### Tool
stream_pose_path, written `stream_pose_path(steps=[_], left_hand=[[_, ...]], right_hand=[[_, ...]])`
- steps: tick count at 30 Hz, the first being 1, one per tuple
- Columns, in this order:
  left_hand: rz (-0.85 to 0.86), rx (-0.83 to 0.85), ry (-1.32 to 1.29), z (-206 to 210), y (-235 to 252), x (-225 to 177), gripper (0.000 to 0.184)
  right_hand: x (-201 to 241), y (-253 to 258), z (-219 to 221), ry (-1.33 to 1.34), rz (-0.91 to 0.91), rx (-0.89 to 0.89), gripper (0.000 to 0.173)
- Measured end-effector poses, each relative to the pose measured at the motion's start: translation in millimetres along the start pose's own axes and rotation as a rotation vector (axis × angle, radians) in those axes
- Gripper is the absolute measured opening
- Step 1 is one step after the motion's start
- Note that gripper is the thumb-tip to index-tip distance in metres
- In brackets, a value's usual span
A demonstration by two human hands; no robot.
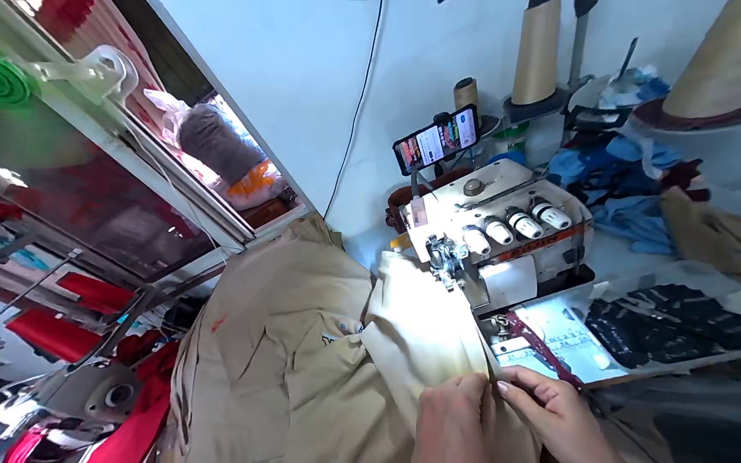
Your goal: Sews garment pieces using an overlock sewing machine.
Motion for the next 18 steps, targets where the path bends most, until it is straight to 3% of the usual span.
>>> stream_pose_path(steps=[5,11,15,18], left_hand=[[-0.041,-0.090,0.042,0,34,8,0.018],[-0.073,-0.215,0.141,3,73,19,0.016],[-0.055,-0.287,0.200,3,70,25,0.015],[0.066,-0.362,0.215,3,59,33,0.016]], right_hand=[[6,35,0,-0.053,-0.075,-0.082,0.023],[18,72,-4,-0.070,-0.004,-0.130,0.019],[13,73,-3,-0.014,-0.021,-0.140,0.014],[6,62,0,0.029,-0.047,-0.151,0.013]])
Point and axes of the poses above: each hand's wrist, its own y-axis towards the middle knuckle, its own z-axis out of the palm, x = y × z, the point moved 2 cm from there along y, towards the middle knuckle, and after that the axes turned 14 degrees about x, right-handed, at the moved point
